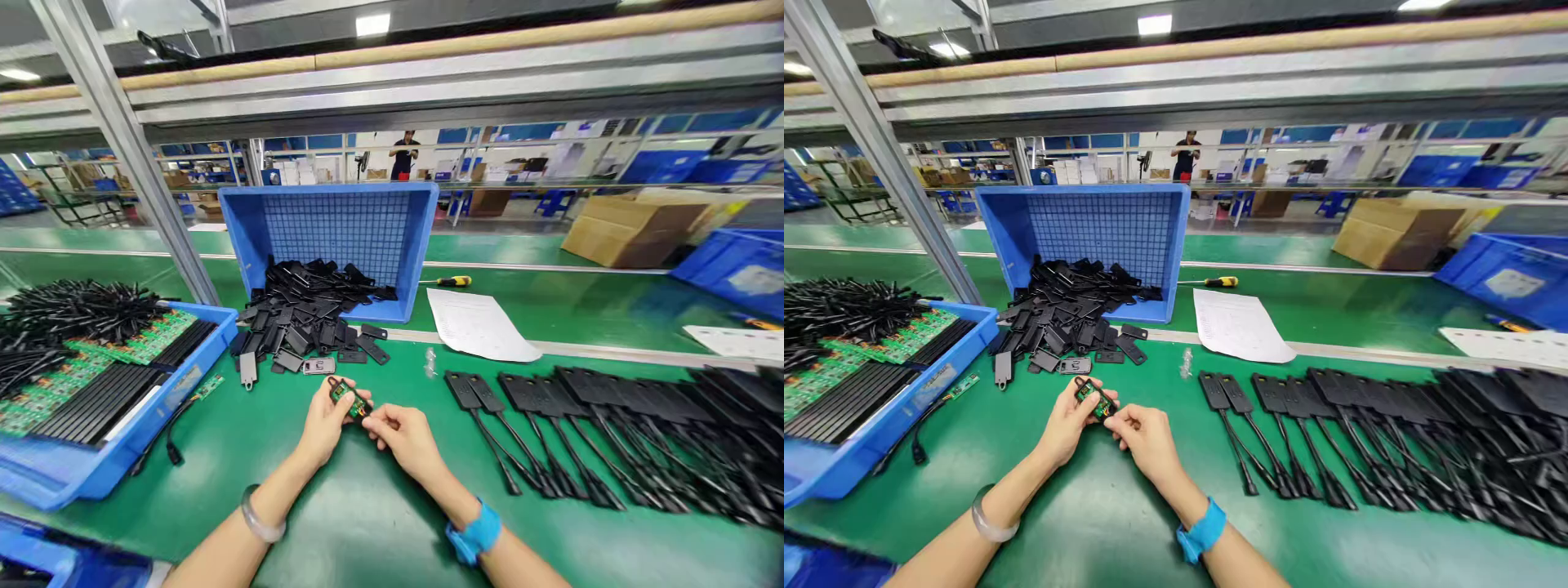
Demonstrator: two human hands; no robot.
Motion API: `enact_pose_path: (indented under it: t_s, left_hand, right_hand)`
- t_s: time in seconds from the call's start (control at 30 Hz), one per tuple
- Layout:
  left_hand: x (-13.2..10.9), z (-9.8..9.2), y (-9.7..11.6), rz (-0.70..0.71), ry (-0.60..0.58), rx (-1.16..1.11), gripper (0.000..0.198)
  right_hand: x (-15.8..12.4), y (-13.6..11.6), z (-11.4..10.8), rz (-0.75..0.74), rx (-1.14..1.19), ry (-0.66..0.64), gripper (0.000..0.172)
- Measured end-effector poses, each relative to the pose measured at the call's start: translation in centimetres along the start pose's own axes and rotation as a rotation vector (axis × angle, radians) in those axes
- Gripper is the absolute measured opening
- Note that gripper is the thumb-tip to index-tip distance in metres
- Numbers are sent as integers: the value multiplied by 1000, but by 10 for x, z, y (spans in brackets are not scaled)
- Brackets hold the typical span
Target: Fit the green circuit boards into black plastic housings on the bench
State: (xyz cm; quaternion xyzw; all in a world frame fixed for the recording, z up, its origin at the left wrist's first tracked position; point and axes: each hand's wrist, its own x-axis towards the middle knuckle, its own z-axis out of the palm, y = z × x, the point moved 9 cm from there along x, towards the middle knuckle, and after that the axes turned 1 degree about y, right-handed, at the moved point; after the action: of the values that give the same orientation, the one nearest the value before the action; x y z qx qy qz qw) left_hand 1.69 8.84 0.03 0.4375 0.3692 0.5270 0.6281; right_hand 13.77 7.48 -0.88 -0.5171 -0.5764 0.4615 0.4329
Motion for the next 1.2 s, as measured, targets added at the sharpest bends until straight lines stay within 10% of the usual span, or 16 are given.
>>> enact_pose_path:
  t_s: [0.53, 0.87, 1.2]
  left_hand:
    - [-3, -1, 3, 31, 42, 122, 42]
    - [0, 15, -14, -164, -134, 285, 7]
    - [-2, 9, -29, -139, -176, 710, 20]
  right_hand:
    - [0, -2, 4, 32, -197, -57, 28]
    - [-25, -62, -1, -698, -677, 112, 34]
    - [-34, -67, -4, -983, -801, 201, 40]
